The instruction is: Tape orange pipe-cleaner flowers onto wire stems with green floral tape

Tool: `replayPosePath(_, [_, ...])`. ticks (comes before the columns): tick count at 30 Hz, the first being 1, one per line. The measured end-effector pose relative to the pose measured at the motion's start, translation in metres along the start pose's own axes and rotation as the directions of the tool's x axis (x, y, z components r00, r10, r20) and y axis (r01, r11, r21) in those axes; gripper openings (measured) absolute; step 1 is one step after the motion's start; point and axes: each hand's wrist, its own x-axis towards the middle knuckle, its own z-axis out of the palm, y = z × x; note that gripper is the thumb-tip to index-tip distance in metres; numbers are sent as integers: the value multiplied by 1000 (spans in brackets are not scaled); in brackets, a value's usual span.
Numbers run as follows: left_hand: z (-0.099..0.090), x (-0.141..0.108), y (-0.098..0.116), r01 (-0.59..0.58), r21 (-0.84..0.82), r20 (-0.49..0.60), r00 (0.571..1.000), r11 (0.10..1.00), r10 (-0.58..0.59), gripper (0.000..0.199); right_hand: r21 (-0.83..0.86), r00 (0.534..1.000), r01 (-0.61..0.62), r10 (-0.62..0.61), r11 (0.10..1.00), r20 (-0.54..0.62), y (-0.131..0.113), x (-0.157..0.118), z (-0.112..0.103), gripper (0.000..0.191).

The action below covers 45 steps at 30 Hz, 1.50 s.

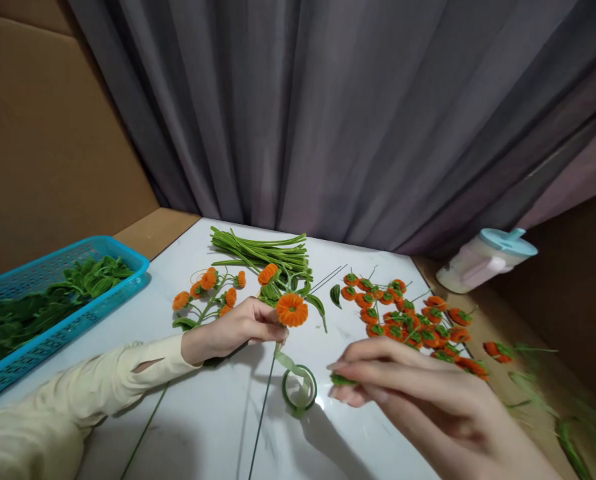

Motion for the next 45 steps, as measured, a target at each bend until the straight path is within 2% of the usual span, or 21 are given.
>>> replayPosePath(2, [-1, 0, -1, 17, 26, -22, 1000, 1000, -17, 20, 92, 985, -98, 83, 991, 150, -6, 18, 9, 18])
replayPosePath(5, [-2, 2, -4, 27, 47, -42, 999, 999, -25, 19, 175, 955, -249, 211, 953, 208, -7, 36, 25, 16])
replayPosePath(9, [0, 3, -2, 30, 9, -37, 999, 1000, -29, 16, 283, 929, -357, 307, 890, 205, 5, 41, 37, 17])
replayPosePath(12, [2, 2, 0, 46, -14, -24, 999, 999, -46, 15, 382, 893, -450, 412, 807, 182, 14, 38, 43, 22])
replayPosePath(14, [3, 2, 0, 50, -10, -28, 998, 999, -51, 15, 431, 884, -463, 437, 774, 164, 15, 36, 47, 25])
replayPosePath(17, [3, 1, -1, 56, -4, -38, 998, 998, -57, 15, 362, 939, -342, 334, 867, 88, 14, 35, 52, 16])
replayPosePath(20, [5, 1, 0, 80, -22, -36, 996, 997, -81, 15, 104, 989, -129, 136, 986, -55, 10, 34, 57, 14])
replayPosePath(22, [5, 1, 1, 91, -27, -42, 995, 995, -92, 15, -35, 991, -9, 5, 999, -131, 8, 33, 61, 17])
replayPosePath(25, [5, 1, 3, 93, -24, -60, 994, 995, -94, 15, -80, 977, 107, -120, 991, -178, 8, 32, 65, 23])
replayPosePath(31, [3, 0, 7, 86, 19, -65, 994, 996, -85, 9, 25, 963, 157, -147, 987, -226, 8, 32, 68, 23])
replayPosePath(35, [2, -1, 7, 77, 6, -57, 995, 997, -77, 7, 15, 960, 173, -165, 985, -226, 9, 33, 68, 21])
replayPosePath(39, [1, -1, 2, 96, -31, -64, 993, 995, -98, 9, 23, 961, 143, -133, 989, -244, 11, 33, 73, 21])
replayPosePath(45, [-2, 3, -6, 121, -118, 21, 993, 986, -119, 11, 85, 938, 102, -68, 991, -339, 16, 33, 86, 19])
